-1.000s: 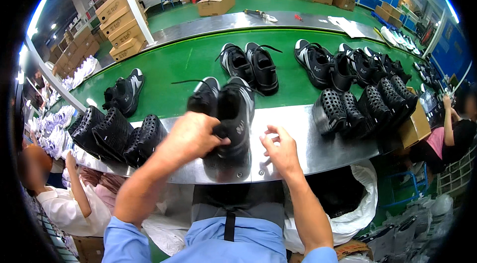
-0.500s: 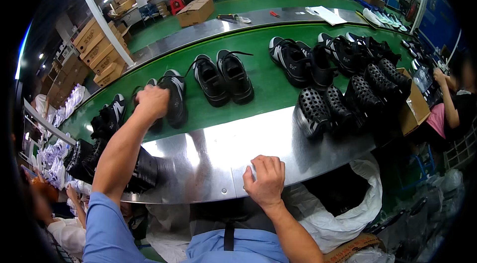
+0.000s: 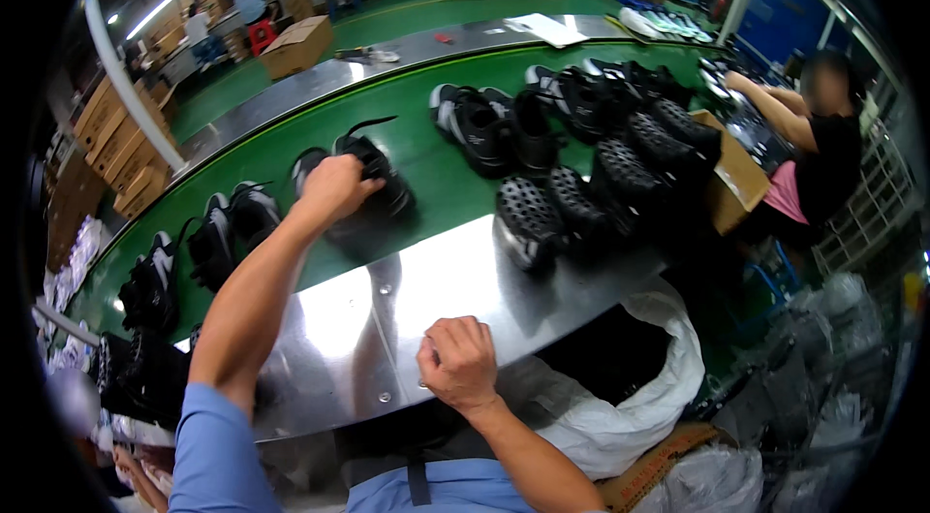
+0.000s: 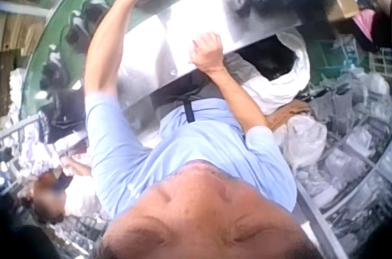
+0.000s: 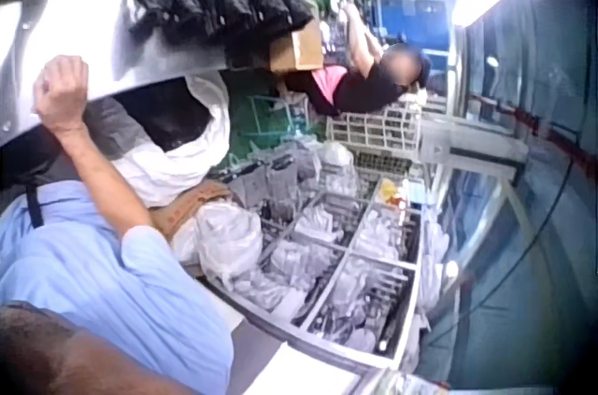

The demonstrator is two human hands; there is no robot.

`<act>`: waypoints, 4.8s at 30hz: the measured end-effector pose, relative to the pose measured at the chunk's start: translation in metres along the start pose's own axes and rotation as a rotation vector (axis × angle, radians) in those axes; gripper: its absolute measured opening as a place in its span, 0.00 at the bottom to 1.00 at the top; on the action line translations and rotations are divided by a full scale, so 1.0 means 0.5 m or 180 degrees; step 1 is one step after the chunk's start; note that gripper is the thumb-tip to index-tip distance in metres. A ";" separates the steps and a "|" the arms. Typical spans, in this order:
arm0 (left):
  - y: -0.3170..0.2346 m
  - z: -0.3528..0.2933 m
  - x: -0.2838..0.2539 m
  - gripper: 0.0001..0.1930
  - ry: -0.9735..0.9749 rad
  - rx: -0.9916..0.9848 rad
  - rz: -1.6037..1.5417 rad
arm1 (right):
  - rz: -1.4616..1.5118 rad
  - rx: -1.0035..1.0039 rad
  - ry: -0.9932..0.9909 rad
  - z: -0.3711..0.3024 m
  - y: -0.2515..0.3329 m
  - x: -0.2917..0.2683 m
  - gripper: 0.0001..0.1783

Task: The person places white and purple sneakers on a conveyor belt, then pulls black shoe components from a bag and inserts them into black sneakers.

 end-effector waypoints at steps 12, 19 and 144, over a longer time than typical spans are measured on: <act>-0.072 -0.481 -0.107 0.22 0.0171 0.0632 -0.0220 | -0.0262 0.0801 -0.1685 0.213 -0.234 -0.436 0.14; -0.058 -0.388 -0.109 0.25 -0.0733 0.0793 -0.0264 | -0.2566 0.0982 -0.0529 0.472 -0.535 -0.614 0.38; 0.893 -0.971 -0.414 0.29 -0.2687 -0.3229 0.0739 | 0.1594 0.0905 0.2222 0.226 0.259 -0.126 0.13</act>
Point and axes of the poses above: each hand's wrist, its own z-axis towards the middle knuckle, its own x-axis out of the palm, y = z × x, the point moved 3 cm from there along z, towards the middle knuckle, and after that the axes turned 4 degrees about -y, right-handed, at the moved point
